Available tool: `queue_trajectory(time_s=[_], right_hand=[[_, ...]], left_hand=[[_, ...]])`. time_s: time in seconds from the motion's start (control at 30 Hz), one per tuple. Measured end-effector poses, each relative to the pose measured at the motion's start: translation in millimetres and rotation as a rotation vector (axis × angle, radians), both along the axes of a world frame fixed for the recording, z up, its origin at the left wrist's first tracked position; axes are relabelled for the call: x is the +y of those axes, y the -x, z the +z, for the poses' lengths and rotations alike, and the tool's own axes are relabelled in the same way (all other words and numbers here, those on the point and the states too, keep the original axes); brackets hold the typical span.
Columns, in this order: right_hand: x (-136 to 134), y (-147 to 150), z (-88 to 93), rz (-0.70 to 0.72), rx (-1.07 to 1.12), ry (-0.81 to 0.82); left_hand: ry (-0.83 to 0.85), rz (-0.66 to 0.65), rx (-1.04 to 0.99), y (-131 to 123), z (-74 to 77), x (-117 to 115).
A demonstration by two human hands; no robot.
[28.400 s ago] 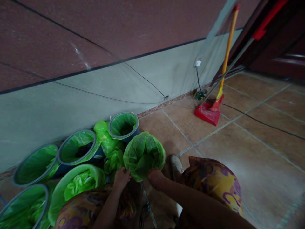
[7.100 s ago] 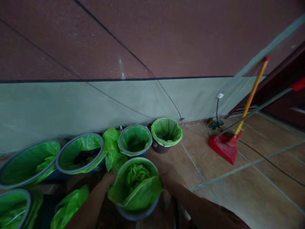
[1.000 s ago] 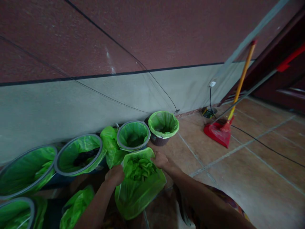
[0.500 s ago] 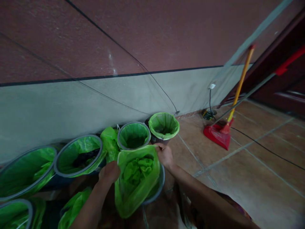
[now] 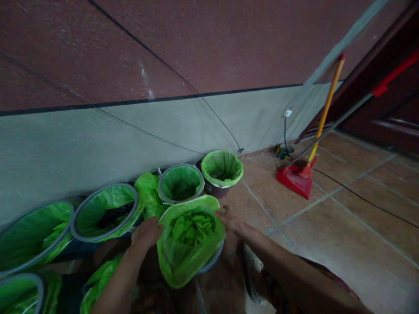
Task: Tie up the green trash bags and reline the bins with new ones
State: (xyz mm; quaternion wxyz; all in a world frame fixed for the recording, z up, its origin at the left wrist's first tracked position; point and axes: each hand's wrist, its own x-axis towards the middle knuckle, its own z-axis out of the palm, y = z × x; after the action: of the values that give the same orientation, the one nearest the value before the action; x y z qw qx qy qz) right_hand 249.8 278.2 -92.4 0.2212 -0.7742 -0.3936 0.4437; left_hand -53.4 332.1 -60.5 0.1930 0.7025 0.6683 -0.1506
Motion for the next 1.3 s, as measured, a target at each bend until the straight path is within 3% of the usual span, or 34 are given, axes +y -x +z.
queue_trajectory(time_s=[0.2, 0.3, 0.4, 0.47, 0.63, 0.77, 0.83, 0.97, 1.13, 1.2, 1.3], right_hand=[[-37.3, 1.3, 9.2, 0.017, 0.236, 0.293], [-48.2, 3.0, 16.2, 0.044, 0.403, 0.351], [-53.8, 5.2, 14.7, 0.059, 0.385, 0.372], [-54.2, 5.4, 10.1, 0.081, 0.315, 0.342], [-45.4, -1.5, 1.9, 0.317, -0.008, 0.142], [-36.1, -5.7, 10.1, 0.382, -0.314, -0.044], [-32.1, -5.7, 18.5, 0.414, -0.287, -0.137], [-22.4, -2.1, 42.0, 0.367, 0.052, -0.37], [-7.1, 8.7, 85.8, 0.123, 0.397, -0.751], [-2.6, 14.4, 100.7, 0.065, 0.57, -0.756], [1.8, 23.1, 109.9, 0.028, 0.857, -0.635]], left_hand=[[-0.017, 0.032, -0.064, -3.2, -2.8, 2.0], [-0.037, 0.021, -0.103, -4.5, -5.0, 4.5], [-0.076, -0.019, -0.108, -8.2, -5.2, 6.3], [-0.107, -0.04, -0.073, -11.7, -3.8, 6.7], [-0.165, -0.014, -0.063, -17.3, 6.4, 7.3], [-0.215, 0.015, -0.126, -14.2, 22.1, 10.7], [-0.226, 0.044, -0.185, -12.2, 30.1, 12.6], [-0.264, 0.169, -0.456, -15.1, 42.7, 13.4], [-0.312, 0.237, -1.199, -37.0, 64.0, 5.3], [-0.235, 0.228, -1.401, -48.5, 74.2, 0.1], [-0.101, 0.235, -1.571, -64.0, 84.5, -6.8]])
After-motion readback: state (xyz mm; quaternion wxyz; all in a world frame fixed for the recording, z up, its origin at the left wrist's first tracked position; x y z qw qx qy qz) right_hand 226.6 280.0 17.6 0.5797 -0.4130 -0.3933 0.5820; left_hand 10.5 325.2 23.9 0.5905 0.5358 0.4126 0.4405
